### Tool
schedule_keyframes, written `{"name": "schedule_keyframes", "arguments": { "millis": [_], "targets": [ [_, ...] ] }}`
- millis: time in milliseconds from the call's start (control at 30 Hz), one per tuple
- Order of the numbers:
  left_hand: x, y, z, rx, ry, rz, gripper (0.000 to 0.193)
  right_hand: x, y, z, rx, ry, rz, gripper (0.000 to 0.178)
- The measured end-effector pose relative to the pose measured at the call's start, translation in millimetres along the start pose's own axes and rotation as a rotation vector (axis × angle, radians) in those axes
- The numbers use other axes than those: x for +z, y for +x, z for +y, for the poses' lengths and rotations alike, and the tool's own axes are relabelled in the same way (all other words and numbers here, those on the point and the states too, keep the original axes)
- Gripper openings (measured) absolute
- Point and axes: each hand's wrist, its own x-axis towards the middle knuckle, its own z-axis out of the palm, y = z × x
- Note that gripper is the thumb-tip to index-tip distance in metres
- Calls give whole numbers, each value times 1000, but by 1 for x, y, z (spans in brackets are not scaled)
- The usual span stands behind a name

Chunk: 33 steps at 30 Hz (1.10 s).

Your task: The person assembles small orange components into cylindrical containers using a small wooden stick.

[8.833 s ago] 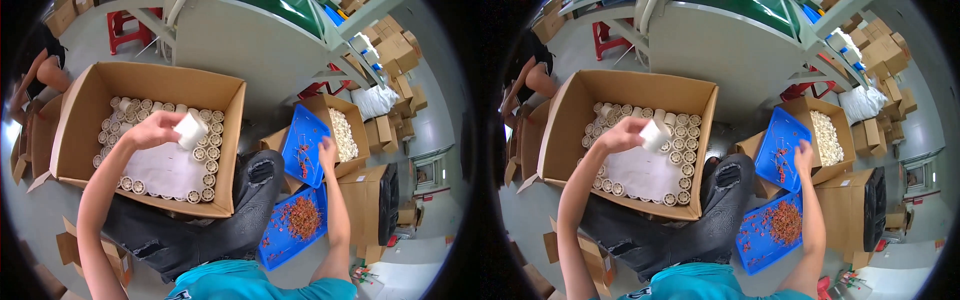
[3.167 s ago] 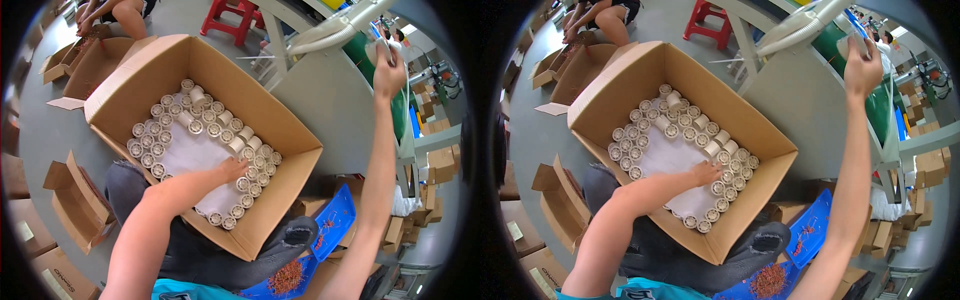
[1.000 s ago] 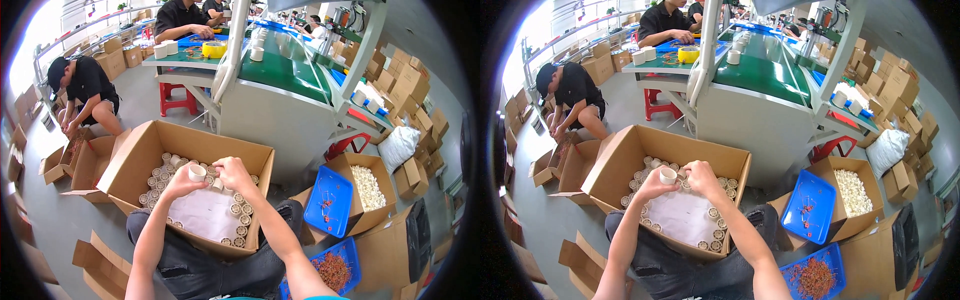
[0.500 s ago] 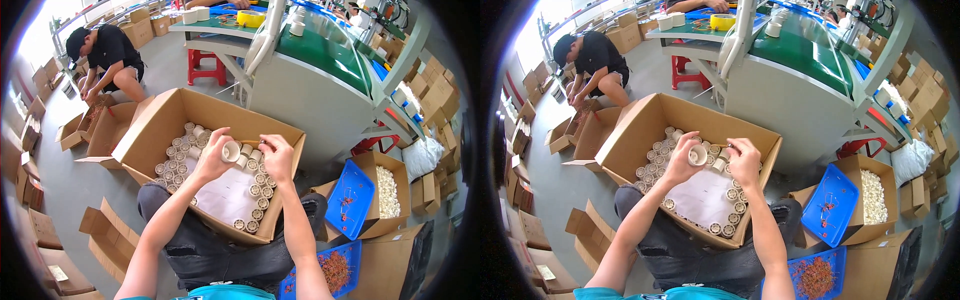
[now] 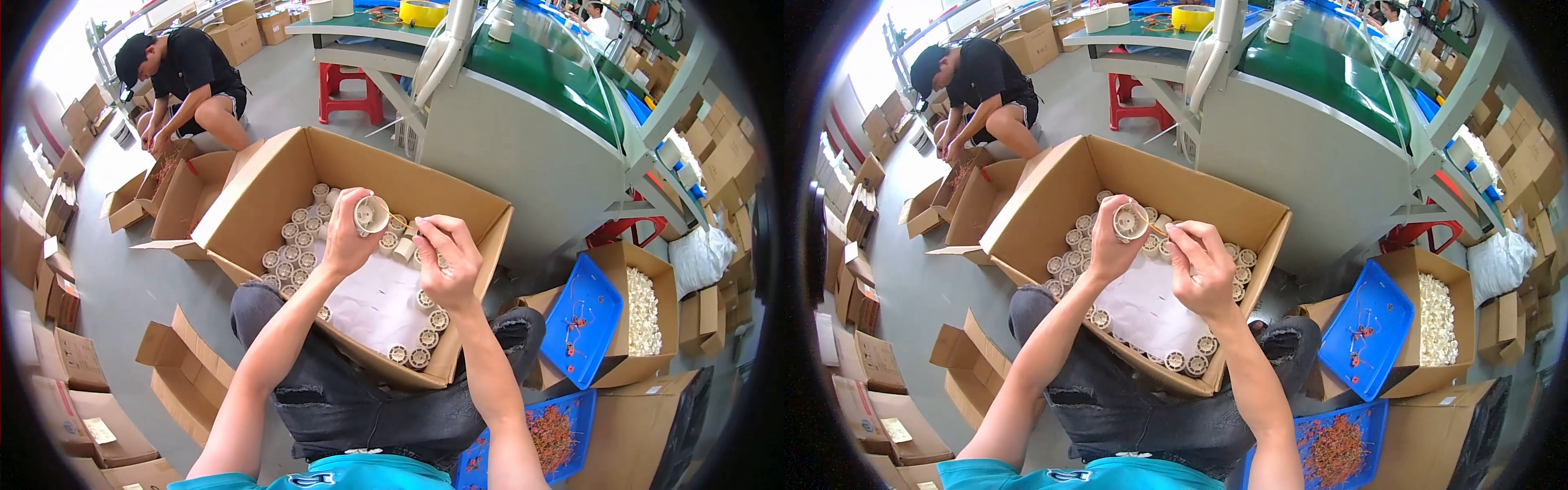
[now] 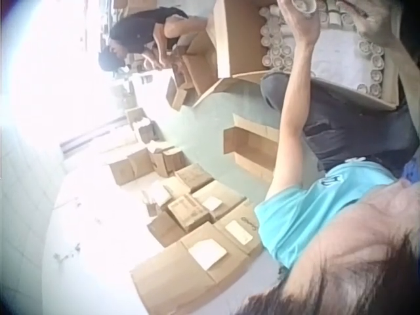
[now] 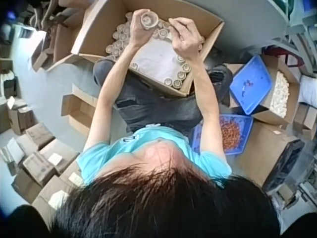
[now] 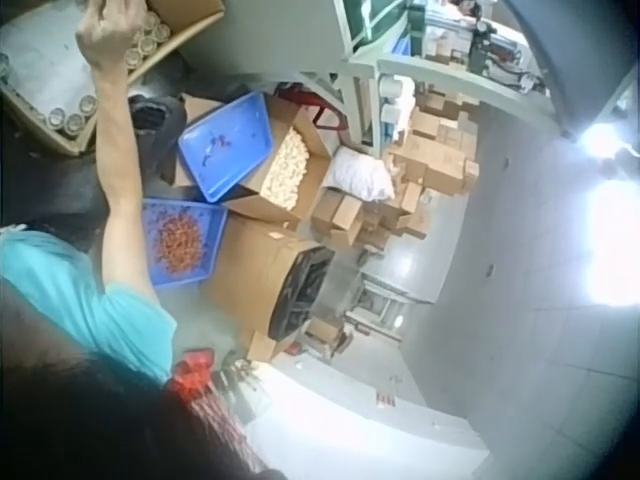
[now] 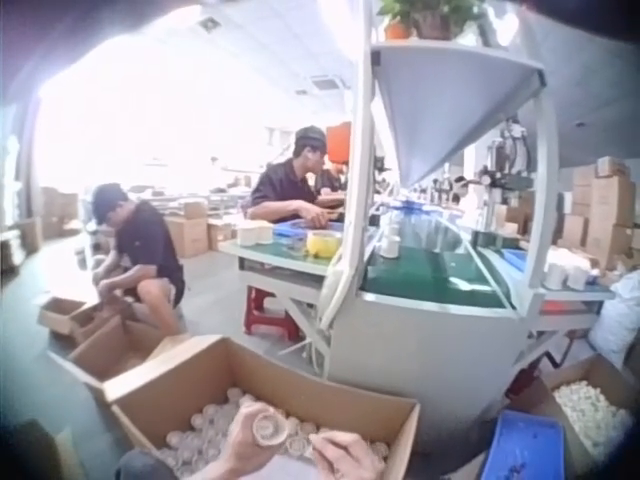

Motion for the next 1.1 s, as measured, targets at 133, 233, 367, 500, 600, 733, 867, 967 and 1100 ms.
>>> {"name": "schedule_keyframes", "arguments": {
  "millis": [133,233,367,500,600,733,867,967,1100],
  "targets": [
    [-1,4,-1,-37,-9,39,59,3,-3,-1,-18,36,25,24],
    [-4,6,4,-64,-52,93,57,4,-4,-5,7,34,0,26],
    [-3,6,4,-19,-47,107,55,8,-7,-4,21,26,-24,26],
    [-2,5,3,1,-29,104,54,10,-8,-5,58,41,-54,25],
    [-3,5,0,14,-32,99,56,11,-8,-4,67,28,-73,25],
    [-2,3,0,71,-23,51,60,13,-10,-3,125,6,-97,26],
    [-2,0,14,154,179,-40,55,17,-13,0,130,-2,-87,27],
    [-1,-1,27,237,248,-116,53,18,-13,0,237,-20,-133,25],
    [7,-7,25,280,224,-168,54,17,-13,4,329,7,-220,20]
  ]
}}
